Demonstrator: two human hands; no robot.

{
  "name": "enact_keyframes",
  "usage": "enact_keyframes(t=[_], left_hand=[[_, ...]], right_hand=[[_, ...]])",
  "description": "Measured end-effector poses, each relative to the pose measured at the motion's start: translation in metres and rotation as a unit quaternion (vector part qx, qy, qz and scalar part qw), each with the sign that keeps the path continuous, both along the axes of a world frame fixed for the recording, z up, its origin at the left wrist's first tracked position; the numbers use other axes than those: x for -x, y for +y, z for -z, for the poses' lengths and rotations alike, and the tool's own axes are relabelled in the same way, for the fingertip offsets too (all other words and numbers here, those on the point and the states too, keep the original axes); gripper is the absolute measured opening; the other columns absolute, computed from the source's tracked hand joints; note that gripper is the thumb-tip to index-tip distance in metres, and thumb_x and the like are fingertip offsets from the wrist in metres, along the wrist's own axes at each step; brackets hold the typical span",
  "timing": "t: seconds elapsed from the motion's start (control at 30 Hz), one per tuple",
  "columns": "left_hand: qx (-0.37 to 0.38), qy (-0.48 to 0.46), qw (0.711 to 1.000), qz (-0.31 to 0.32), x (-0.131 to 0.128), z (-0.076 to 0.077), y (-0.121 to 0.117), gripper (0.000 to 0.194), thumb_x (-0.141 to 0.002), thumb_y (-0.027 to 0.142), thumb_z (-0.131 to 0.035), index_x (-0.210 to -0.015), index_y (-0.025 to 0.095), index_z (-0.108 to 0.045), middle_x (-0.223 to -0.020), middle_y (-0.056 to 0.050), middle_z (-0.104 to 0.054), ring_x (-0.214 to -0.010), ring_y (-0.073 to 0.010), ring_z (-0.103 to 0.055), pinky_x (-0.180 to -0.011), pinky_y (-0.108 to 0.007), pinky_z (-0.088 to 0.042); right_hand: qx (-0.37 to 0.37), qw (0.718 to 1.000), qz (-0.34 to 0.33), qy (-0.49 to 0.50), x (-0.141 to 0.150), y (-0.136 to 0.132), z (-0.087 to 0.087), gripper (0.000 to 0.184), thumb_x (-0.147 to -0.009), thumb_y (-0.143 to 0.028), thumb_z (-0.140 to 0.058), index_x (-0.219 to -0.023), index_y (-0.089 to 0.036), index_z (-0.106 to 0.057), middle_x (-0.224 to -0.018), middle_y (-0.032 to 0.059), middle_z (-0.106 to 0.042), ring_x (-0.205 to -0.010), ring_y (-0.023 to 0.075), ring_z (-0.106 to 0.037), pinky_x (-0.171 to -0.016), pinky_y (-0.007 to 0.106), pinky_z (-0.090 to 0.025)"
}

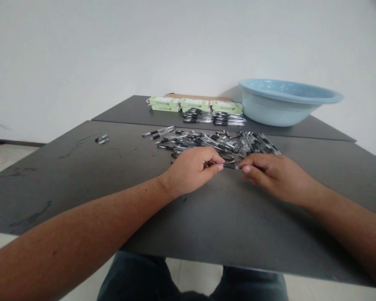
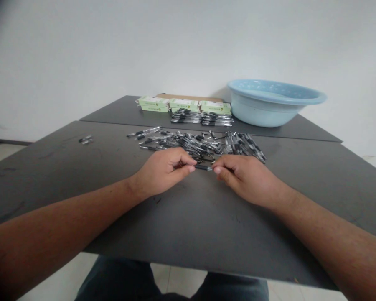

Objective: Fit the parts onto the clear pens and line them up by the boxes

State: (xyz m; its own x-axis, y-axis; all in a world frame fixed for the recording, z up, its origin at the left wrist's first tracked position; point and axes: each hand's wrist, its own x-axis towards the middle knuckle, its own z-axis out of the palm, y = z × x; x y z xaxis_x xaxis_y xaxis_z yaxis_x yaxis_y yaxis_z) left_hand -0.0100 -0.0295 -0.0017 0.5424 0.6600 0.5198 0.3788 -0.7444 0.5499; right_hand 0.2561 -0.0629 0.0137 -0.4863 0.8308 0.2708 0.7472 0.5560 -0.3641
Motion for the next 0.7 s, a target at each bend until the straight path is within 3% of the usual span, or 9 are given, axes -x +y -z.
enact_keyframes(t=[0.1, 0.53, 0.7], left_hand=[[-0.009, -0.007, 1.000, 0.001, -0.0002, 0.0007, 0.0008, 0.007, -0.094, 0.021, -0.070, -0.098, 0.019, -0.075, -0.091, -0.001, -0.078, -0.082, -0.0143, -0.073, -0.076, -0.026, -0.053], [-0.008, -0.018, 1.000, -0.001, 0.0001, 0.0018, 0.0027, 0.007, -0.094, 0.018, -0.070, -0.098, 0.017, -0.075, -0.089, 0.001, -0.077, -0.080, -0.0120, -0.072, -0.073, -0.023, -0.051], [-0.008, -0.019, 1.000, -0.013, 0.0013, 0.0027, 0.0036, 0.008, -0.093, 0.019, -0.070, -0.099, 0.018, -0.075, -0.090, 0.002, -0.077, -0.080, -0.0116, -0.071, -0.072, -0.023, -0.050]], right_hand=[[-0.006, 1.000, 0.012, 0.005, 0.0001, 0.0002, 0.0005, 0.017, -0.099, -0.036, -0.061, -0.106, -0.026, -0.073, -0.094, 0.0034, -0.080, -0.080, 0.0219, -0.075, -0.070, 0.033, -0.054], [-0.021, 1.000, 0.000, 0.007, 0.0013, -0.0003, 0.0009, 0.021, -0.102, -0.034, -0.055, -0.101, -0.025, -0.073, -0.091, 0.0028, -0.080, -0.081, 0.0202, -0.075, -0.074, 0.032, -0.054], [-0.032, 0.999, 0.017, 0.030, -0.0001, 0.0009, 0.0018, 0.017, -0.097, -0.029, -0.063, -0.109, -0.024, -0.073, -0.101, 0.0031, -0.081, -0.088, 0.0202, -0.076, -0.077, 0.030, -0.055]])
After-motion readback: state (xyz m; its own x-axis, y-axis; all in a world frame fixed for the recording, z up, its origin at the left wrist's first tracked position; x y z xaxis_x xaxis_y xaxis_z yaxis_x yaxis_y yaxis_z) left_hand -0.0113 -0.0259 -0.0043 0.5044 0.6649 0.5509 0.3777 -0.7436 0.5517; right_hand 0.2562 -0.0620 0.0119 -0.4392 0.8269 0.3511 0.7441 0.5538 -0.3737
